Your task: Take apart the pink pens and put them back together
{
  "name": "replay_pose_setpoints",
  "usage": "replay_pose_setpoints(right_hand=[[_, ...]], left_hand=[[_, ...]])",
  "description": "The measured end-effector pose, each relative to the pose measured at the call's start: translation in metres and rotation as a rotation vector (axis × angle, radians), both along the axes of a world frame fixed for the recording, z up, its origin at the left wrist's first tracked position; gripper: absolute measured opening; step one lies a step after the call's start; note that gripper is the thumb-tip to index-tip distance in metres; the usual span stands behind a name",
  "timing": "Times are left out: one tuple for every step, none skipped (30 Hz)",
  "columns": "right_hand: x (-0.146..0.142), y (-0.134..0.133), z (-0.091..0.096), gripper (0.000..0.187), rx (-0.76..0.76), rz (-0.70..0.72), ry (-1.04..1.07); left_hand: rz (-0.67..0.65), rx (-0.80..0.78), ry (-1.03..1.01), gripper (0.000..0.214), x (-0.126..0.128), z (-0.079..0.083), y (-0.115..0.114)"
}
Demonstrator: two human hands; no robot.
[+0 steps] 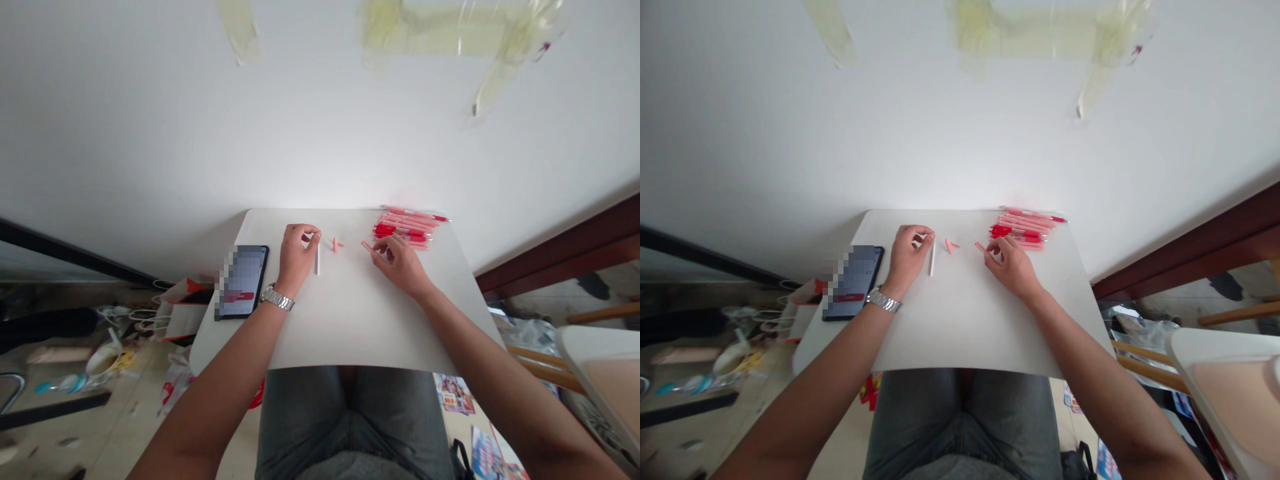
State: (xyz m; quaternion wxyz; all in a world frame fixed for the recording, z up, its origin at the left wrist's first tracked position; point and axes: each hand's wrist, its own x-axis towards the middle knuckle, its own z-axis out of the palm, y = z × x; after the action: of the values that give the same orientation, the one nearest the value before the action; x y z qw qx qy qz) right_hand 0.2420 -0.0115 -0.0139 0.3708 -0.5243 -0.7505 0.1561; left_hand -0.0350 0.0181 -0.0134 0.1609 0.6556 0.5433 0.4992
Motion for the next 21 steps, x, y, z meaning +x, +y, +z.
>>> replay_pose_setpoints(right_hand=[[0.0,0.0,0.001,0.01,0.004,-0.003,0.013],[-0.001,-0.001,0.002,0.011,0.005,-0.003,0.03],[-0.001,-0.001,0.003,0.011,0.003,0.002,0.052],[-0.002,-0.002,0.004,0.012,-0.001,0.012,0.078],[-0.002,-0.003,0.006,0.013,-0.006,0.024,0.106],[-0.003,-0.003,0.007,0.015,-0.008,0.036,0.136],[-0.004,-0.004,0.008,0.017,-0.008,0.049,0.165],[-0.004,-0.005,0.01,0.019,-0.005,0.062,0.19],[-0.005,-0.006,0.011,0.021,0.0,0.075,0.21],[-0.006,-0.007,0.013,0.022,0.007,0.086,0.227],[-0.006,-0.008,0.014,0.022,0.012,0.096,0.241],[-0.007,-0.009,0.015,0.022,0.015,0.105,0.252],[-0.007,-0.009,0.015,0.023,0.018,0.111,0.26],[-0.008,-0.01,0.016,0.023,0.021,0.115,0.266],[-0.008,-0.01,0.016,0.023,0.025,0.118,0.271],[-0.008,-0.01,0.016,0.023,0.029,0.123,0.273],[-0.008,-0.011,0.016,0.024,0.034,0.13,0.273],[-0.007,-0.011,0.016,0.024,0.038,0.137,0.27],[-0.007,-0.011,0.015,0.024,0.04,0.144,0.264],[-0.007,-0.011,0.015,0.024,0.041,0.15,0.255],[-0.006,-0.011,0.015,0.024,0.04,0.155,0.246]], left_hand=[[0.001,0.011,-0.022,0.009,0.0,0.001,0.0],[-0.002,0.02,-0.047,0.01,0.0,0.001,0.0],[-0.011,0.026,-0.073,0.012,0.001,0.002,-0.001],[-0.026,0.03,-0.1,0.014,0.002,0.003,-0.002],[-0.044,0.033,-0.127,0.016,0.003,0.005,-0.002],[-0.064,0.036,-0.151,0.018,0.004,0.006,-0.003],[-0.086,0.041,-0.171,0.019,0.006,0.007,-0.004],[-0.107,0.049,-0.184,0.02,0.007,0.008,-0.005],[-0.126,0.061,-0.192,0.021,0.008,0.009,-0.006],[-0.144,0.075,-0.195,0.022,0.009,0.01,-0.006],[-0.162,0.088,-0.194,0.022,0.01,0.011,-0.007],[-0.177,0.102,-0.19,0.023,0.011,0.012,-0.008],[-0.19,0.115,-0.184,0.023,0.011,0.013,-0.009],[-0.2,0.129,-0.177,0.022,0.011,0.013,-0.01],[-0.208,0.144,-0.167,0.022,0.011,0.014,-0.011],[-0.212,0.16,-0.153,0.021,0.012,0.015,-0.013],[-0.217,0.173,-0.135,0.019,0.012,0.016,-0.014],[-0.222,0.185,-0.115,0.018,0.013,0.017,-0.016],[-0.23,0.191,-0.094,0.017,0.014,0.019,-0.018],[-0.242,0.193,-0.073,0.016,0.014,0.021,-0.019],[-0.254,0.191,-0.054,0.016,0.015,0.022,-0.021]])
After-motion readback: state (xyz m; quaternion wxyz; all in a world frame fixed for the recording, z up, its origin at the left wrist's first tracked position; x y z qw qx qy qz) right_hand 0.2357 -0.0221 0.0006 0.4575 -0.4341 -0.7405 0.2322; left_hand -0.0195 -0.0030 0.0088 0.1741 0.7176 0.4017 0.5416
